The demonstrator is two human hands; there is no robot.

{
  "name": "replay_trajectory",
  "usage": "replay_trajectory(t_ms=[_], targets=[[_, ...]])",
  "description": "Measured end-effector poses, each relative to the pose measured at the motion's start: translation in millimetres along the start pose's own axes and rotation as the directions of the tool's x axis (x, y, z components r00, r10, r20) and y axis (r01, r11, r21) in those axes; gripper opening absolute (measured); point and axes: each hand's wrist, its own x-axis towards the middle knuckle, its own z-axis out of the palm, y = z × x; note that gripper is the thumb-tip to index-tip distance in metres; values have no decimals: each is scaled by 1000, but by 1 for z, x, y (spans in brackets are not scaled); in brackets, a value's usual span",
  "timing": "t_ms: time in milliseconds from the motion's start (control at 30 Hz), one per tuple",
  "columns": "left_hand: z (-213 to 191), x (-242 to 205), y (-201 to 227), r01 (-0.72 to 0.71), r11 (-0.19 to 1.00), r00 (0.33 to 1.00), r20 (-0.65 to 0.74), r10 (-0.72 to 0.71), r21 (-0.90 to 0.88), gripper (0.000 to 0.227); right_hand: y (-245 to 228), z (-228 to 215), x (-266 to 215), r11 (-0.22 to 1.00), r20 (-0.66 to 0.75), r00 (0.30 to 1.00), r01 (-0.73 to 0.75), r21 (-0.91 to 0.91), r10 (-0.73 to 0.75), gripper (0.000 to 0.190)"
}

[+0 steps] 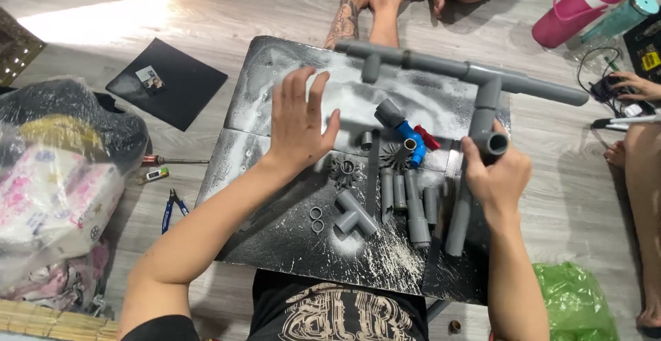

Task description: Assembling a structure using PVC pipes, T-joints, and a valve by hand.

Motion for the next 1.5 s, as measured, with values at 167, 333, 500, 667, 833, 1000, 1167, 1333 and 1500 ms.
replay_trajectory(t_ms=[167, 333, 500, 667, 833, 1000, 1167, 1333, 1500], targets=[[16, -21, -3, 88, 976, 948, 285, -143, 198, 55, 46, 19, -3, 986, 11, 986, -164, -38, 165, 36], [31, -30, -11, 100, 847, 745, 525, -412, 522, 65, 42, 29, -4, 969, 85, 971, -212, -123, 223, 34], [34, -35, -11, 157, 856, 719, 538, -441, 492, 38, 35, 33, 1, 891, 329, 831, -392, -227, 449, 50], [36, -32, -2, 130, 949, 783, 556, -277, 289, 36, 25, 31, 6, 872, 388, 784, -400, -282, 485, 51], [31, -30, 8, -53, 997, 884, 468, 22, 52, 34, -2, 18, 10, 895, 401, 802, -375, -241, 443, 50], [26, -29, 12, -174, 985, 910, 384, 155, 15, 30, -8, 18, 10, 901, 435, 791, -342, -269, 430, 55], [26, -27, 9, -163, 987, 901, 408, 146, 7, 31, -7, 16, 10, 898, 434, 788, -353, -262, 436, 52], [31, -29, 5, -174, 985, 898, 411, 156, 6, 35, -1, 16, 10, 888, 450, 767, -365, -280, 457, 50], [37, -32, 4, -179, 983, 894, 422, 152, 25, 35, 2, 17, 9, 875, 444, 759, -364, -317, 477, 48]])
